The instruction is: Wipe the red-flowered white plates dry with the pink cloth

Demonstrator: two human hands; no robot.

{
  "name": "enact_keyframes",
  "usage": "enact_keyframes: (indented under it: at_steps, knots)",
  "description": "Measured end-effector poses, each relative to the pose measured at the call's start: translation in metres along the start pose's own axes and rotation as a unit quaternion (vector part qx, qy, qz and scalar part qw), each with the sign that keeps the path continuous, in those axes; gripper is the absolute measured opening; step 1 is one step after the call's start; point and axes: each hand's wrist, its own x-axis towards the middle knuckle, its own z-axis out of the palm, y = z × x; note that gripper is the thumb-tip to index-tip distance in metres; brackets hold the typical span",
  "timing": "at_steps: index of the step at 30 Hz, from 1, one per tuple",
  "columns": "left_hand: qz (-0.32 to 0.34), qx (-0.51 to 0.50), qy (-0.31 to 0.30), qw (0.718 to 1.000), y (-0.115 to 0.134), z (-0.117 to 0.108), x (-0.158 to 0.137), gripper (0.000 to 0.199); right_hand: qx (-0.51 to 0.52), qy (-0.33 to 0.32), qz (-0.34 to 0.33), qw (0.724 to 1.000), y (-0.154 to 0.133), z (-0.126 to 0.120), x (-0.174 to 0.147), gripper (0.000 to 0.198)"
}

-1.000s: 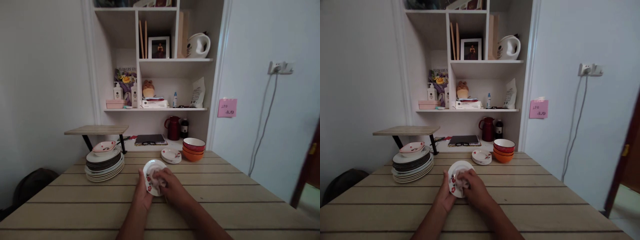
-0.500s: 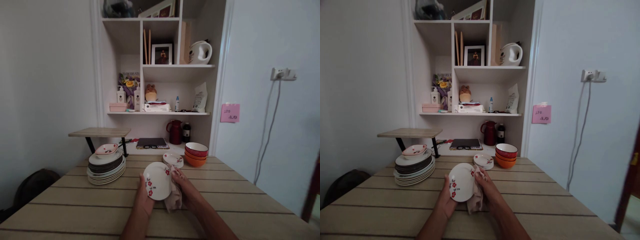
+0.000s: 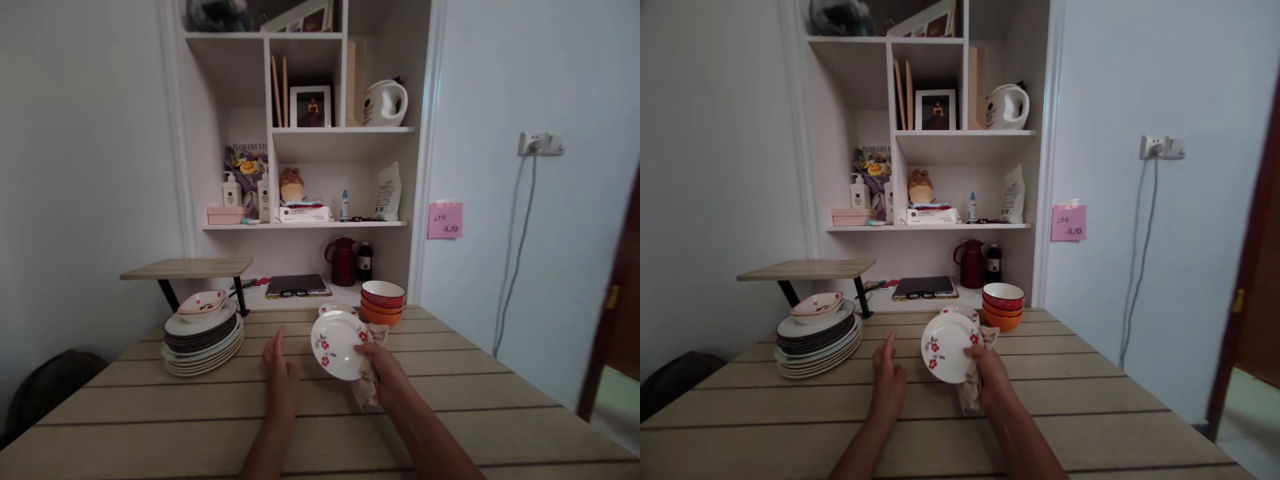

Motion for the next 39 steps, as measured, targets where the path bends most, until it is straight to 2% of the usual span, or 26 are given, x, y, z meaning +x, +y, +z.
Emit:
enact_keyframes:
  at_steps: [2, 4, 6, 8, 10, 12, 13, 15, 16, 19, 21, 22, 24, 26, 28, 30, 31, 33, 35, 37, 39]
  knots:
    - [0.115, 0.125, -0.014, 0.985, 0.001, 0.004, -0.005, 0.073, 0.006, 0.0, -0.003, 1.0, -0.003, -0.003, 0.001, 0.04]
    - [0.167, 0.207, -0.033, 0.963, 0.007, 0.009, -0.013, 0.076, 0.008, -0.009, 0.001, 1.0, -0.002, -0.003, 0.0, 0.041]
    - [0.207, 0.22, -0.078, 0.95, 0.016, 0.014, -0.02, 0.068, 0.006, -0.023, 0.013, 1.0, 0.001, 0.0, -0.001, 0.041]
    - [0.219, 0.186, -0.138, 0.948, 0.024, 0.017, -0.023, 0.057, 0.0, -0.05, 0.039, 0.998, 0.004, 0.003, -0.002, 0.04]
    - [0.184, 0.133, -0.214, 0.95, 0.028, 0.017, -0.022, 0.047, 0.0, -0.082, 0.053, 0.995, 0.005, 0.006, -0.003, 0.034]
    - [0.104, 0.083, -0.268, 0.954, 0.026, 0.017, -0.021, 0.037, 0.01, -0.12, 0.042, 0.992, 0.004, 0.007, -0.005, 0.035]
    - [0.051, 0.061, -0.274, 0.959, 0.023, 0.016, -0.02, 0.032, 0.016, -0.13, 0.024, 0.991, 0.002, 0.007, -0.006, 0.042]
    - [-0.011, 0.051, -0.25, 0.967, 0.014, 0.014, -0.019, 0.022, 0.022, -0.119, -0.01, 0.993, -0.003, 0.004, -0.005, 0.055]
    - [-0.036, 0.049, -0.227, 0.972, 0.01, 0.013, -0.018, 0.026, 0.026, -0.093, -0.029, 0.995, -0.006, 0.001, -0.004, 0.056]
    - [-0.075, 0.038, -0.17, 0.982, 0.001, 0.009, -0.014, 0.04, 0.068, 0.02, -0.117, 0.991, -0.014, -0.006, 0.002, 0.038]
    - [-0.134, -0.049, -0.119, 0.983, 0.0, 0.007, -0.01, 0.038, 0.094, 0.034, -0.196, 0.976, -0.016, -0.008, 0.005, 0.033]
    - [-0.171, -0.115, -0.099, 0.973, 0.002, 0.006, -0.009, 0.036, 0.096, 0.022, -0.226, 0.969, -0.017, -0.008, 0.007, 0.039]
    - [-0.238, -0.239, -0.087, 0.937, 0.006, 0.006, -0.008, 0.034, 0.076, -0.007, -0.253, 0.964, -0.015, -0.007, 0.007, 0.048]
    - [-0.28, -0.294, -0.113, 0.907, 0.01, 0.006, -0.01, 0.034, 0.03, -0.008, -0.259, 0.965, -0.011, -0.004, 0.004, 0.051]
    - [-0.312, -0.309, -0.148, 0.886, 0.013, 0.006, -0.013, 0.035, -0.047, -0.011, -0.273, 0.961, -0.005, -0.001, 0.001, 0.045]
    - [-0.328, -0.322, -0.187, 0.868, 0.014, 0.006, -0.017, 0.037, -0.158, -0.036, -0.3, 0.94, 0.002, 0.003, -0.001, 0.034]
    - [-0.33, -0.328, -0.205, 0.861, 0.014, 0.006, -0.019, 0.037, -0.217, -0.052, -0.324, 0.919, 0.006, 0.004, 0.0, 0.03]
    - [-0.327, -0.337, -0.236, 0.851, 0.014, 0.005, -0.022, 0.038, -0.32, -0.081, -0.382, 0.863, 0.013, 0.005, 0.004, 0.028]
    - [-0.325, -0.34, -0.256, 0.845, 0.014, 0.005, -0.024, 0.037, -0.385, -0.091, -0.426, 0.813, 0.019, 0.004, 0.011, 0.037]
    - [-0.325, -0.339, -0.27, 0.841, 0.014, 0.005, -0.024, 0.037, -0.417, -0.079, -0.436, 0.793, 0.023, 0.0, 0.019, 0.044]
    - [-0.325, -0.335, -0.282, 0.839, 0.013, 0.005, -0.025, 0.036, -0.433, -0.051, -0.436, 0.788, 0.024, -0.005, 0.026, 0.045]
